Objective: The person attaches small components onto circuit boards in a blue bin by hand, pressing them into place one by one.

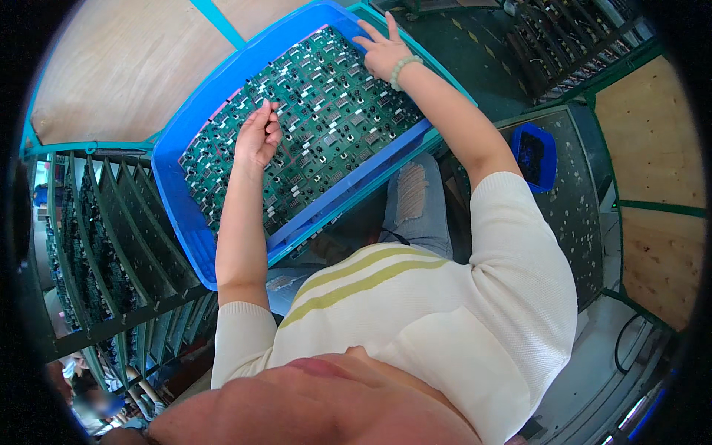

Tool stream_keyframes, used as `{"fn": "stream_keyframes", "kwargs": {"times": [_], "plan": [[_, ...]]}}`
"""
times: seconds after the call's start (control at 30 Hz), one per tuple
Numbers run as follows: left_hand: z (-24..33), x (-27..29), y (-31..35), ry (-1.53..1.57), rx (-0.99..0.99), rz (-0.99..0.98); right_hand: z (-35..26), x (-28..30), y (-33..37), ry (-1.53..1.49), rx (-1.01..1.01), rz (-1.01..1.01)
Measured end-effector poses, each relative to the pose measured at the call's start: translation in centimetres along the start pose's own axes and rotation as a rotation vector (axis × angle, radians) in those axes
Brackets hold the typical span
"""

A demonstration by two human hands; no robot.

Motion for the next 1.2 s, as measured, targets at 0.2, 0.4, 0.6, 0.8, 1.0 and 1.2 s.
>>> {"fn": "stream_keyframes", "kwargs": {"times": [0.2, 0.4, 0.6, 0.8, 1.0, 1.2], "plan": [[-0.2, -0.1, 0.1, -0.025, 0.007, 0.017, -0.3, -0.5, 0.0, -0.029, 0.025, -0.019], [-0.2, -0.3, 0.2, -0.035, 0.001, 0.01, -0.8, -0.6, -0.2, 0.027, 0.033, -0.049], [-0.3, -0.7, 0.3, -0.064, -0.039, 0.024, -1.0, -1.9, -0.3, 0.148, 0.123, 0.001], [-0.5, -1.1, 0.6, -0.096, -0.009, 0.026, -1.7, -3.0, -0.9, 0.166, 0.157, 0.026], [-1.3, -1.7, 0.7, -0.191, 0.029, -0.033, -4.8, 0.6, -0.5, -0.711, 0.032, 0.354], [-1.9, -2.2, 1.2, -0.136, 0.074, -0.063, -8.8, 0.8, -1.1, -1.192, 0.042, 0.295]]}}
Point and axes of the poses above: each hand's wrist, its own y-axis away from the middle knuckle, its own x-axis out of the back of the hand, z = x × y, the point moved 2 cm from there along -y, towards the middle knuckle, and after that the axes turned 10 degrees about z, right-handed, at the moved point
